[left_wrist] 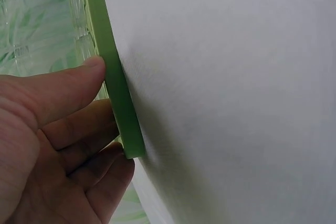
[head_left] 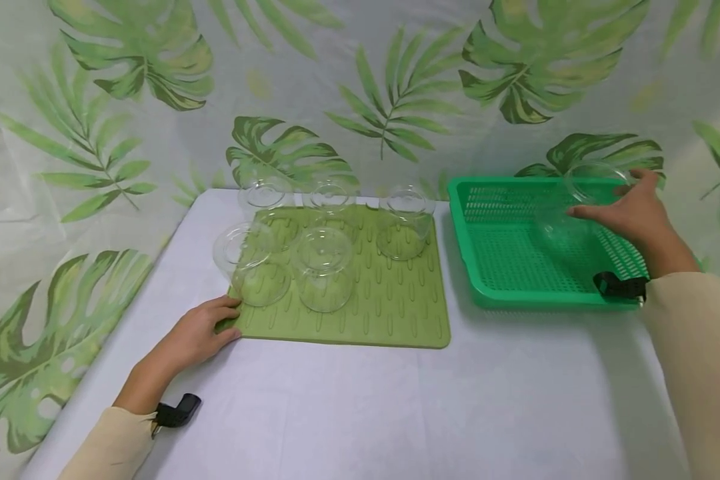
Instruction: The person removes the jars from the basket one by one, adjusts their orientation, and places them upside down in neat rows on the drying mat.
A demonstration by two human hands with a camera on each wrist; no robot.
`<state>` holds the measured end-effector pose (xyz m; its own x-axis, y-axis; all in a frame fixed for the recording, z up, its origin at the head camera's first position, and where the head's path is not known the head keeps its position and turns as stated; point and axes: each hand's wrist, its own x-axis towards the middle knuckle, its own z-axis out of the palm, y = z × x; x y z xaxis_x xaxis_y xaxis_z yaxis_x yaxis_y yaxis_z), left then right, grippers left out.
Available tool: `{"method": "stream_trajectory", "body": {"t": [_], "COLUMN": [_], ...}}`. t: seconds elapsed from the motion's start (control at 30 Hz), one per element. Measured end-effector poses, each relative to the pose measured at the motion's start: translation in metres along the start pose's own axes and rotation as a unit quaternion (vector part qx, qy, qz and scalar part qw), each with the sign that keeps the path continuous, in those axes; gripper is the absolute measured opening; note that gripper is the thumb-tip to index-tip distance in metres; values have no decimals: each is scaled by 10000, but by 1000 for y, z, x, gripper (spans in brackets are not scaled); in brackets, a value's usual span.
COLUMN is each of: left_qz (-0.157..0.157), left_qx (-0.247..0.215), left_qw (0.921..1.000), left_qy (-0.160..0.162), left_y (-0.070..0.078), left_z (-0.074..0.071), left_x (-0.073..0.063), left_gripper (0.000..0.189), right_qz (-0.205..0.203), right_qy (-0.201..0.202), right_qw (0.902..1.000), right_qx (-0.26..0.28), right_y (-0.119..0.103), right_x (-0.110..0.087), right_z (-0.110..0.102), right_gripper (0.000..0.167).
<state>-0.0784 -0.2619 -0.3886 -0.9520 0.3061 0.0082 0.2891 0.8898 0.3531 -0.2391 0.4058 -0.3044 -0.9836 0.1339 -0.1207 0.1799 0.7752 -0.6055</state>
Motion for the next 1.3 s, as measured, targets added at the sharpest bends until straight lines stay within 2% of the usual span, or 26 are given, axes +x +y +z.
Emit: {"method": "stream_trajectory", "body": {"t": [0.2,0.33,0.5,0.93,1.13,1.3], "left_qz": [40,6,-20,-41,-49,-16], "left_qx": [-22,-6,17,-7,14,13], "left_qw": [10000,10000,10000,10000,10000,10000], "left_qy": [8,25,14,29,7,27], "left_y": [0,0,0,-1,-1,-1], "left_z": [0,0,0,1,1,0], "left_x": [0,-1,-1,-1,0,-1], "left_gripper": [34,34,34,34,34,33], "right_qz": [17,-242,-549,-958,-1055,-1129], "right_qy": [309,501,554,649,696,905], "right_qw": [9991,9982,9969,9931,9920,9890], "right_qx": [305,244,66,-161,60,315], "right_y": [-15,-27,-37,-52,-60,-66], "right_x": [-19,-28,-37,-47,-53,-57], "right_z": [-1,-1,-3,-1,3,7], "right_gripper": [116,112,111,114,115,109]}}
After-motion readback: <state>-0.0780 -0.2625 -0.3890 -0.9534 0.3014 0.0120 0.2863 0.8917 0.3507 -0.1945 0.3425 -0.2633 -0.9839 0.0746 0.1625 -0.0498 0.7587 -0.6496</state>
